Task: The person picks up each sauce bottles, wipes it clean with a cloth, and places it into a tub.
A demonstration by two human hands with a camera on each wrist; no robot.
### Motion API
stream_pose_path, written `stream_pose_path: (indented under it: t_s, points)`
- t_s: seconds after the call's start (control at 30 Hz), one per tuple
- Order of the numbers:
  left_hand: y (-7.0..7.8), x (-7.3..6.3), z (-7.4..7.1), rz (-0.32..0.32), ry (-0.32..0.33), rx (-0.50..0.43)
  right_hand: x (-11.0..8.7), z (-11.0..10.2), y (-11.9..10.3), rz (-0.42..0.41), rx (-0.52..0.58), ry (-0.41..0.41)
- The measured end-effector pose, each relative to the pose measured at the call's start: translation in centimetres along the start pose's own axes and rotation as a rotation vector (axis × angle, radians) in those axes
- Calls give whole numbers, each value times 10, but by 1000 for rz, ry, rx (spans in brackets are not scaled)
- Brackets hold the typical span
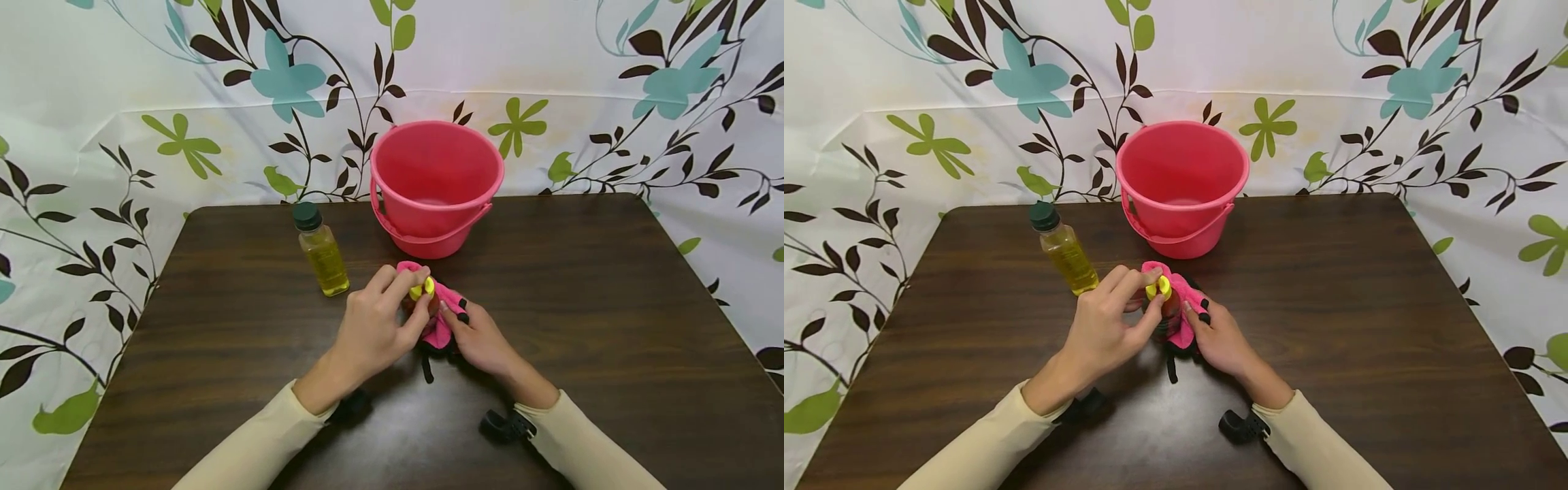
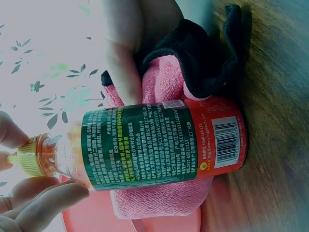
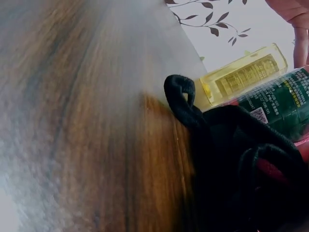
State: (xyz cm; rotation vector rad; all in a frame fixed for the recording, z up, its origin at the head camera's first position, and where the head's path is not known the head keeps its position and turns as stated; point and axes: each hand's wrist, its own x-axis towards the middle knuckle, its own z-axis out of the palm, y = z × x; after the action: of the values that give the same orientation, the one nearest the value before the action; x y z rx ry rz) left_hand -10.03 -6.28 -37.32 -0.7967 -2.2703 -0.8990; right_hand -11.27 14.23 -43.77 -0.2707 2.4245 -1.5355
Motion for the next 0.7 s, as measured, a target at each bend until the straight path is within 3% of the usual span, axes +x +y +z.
stream_pose_path:
  t_s: [0.17, 0.27, 0.5, 0.6, 0.7]
  points:
    - [-1, -2, -3, -5, -5, 3, 2, 4, 1, -32, -25, 7]
    - [-2, -2, -4, -2, -7, -9, 0, 5, -1, 2, -2, 19]
    - [-2, -1, -2, 14, 2, -14, -6, 6, -16, 182, 194, 69]
    - [-2, -1, -1, 17, 7, -15, -10, 6, -23, 196, 285, 62]
    - [-2, -1, 0, 18, 7, -21, -15, 5, -29, 146, 363, 32]
